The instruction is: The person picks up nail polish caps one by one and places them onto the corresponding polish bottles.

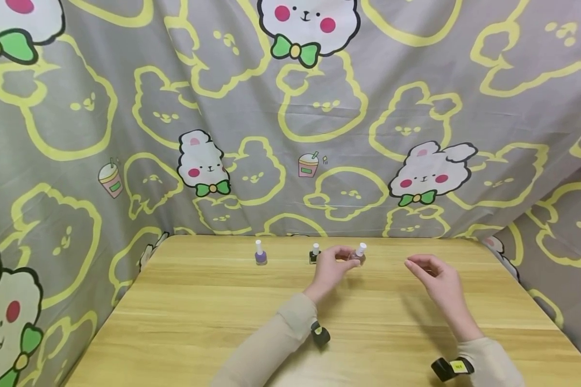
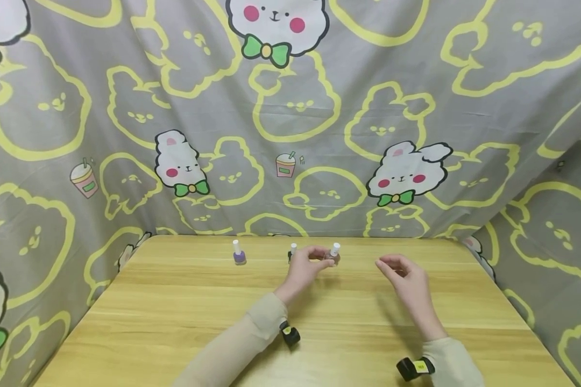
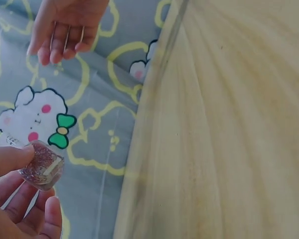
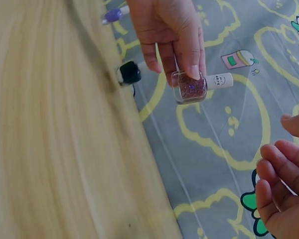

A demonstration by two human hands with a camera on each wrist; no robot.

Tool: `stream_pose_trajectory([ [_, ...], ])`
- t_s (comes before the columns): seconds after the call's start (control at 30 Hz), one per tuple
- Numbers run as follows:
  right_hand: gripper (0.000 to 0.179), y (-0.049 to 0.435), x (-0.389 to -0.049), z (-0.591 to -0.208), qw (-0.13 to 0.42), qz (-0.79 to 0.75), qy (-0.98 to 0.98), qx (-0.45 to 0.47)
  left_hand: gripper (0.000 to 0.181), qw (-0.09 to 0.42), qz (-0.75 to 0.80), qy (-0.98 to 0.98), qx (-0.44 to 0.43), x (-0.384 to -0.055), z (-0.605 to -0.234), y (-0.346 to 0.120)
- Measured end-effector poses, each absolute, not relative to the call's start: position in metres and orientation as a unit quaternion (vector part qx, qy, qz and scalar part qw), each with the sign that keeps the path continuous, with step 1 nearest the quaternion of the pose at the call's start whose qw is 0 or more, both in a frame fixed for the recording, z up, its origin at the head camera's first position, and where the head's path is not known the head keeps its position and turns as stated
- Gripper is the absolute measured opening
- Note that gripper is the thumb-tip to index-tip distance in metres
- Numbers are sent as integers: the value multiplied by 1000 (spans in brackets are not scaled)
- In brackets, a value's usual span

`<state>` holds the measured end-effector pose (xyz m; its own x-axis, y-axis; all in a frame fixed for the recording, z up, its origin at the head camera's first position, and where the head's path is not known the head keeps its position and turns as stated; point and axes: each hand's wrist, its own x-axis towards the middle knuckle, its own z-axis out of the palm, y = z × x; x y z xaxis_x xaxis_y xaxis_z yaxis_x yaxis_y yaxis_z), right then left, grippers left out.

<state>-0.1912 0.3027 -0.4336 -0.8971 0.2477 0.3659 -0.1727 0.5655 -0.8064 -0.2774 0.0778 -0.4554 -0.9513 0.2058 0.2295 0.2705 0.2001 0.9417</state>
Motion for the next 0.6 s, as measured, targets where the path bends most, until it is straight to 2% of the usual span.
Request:
stream_pose_trajectory([
  [0.23,26,308,-187,-433,250,441,-862,-9,25,10,-615,-775,-143,-289,-458,87],
  [0.6,22,318,-184,-447,313,360,-877,62,24,15,-582,-803,-124,-302,-469,102],
])
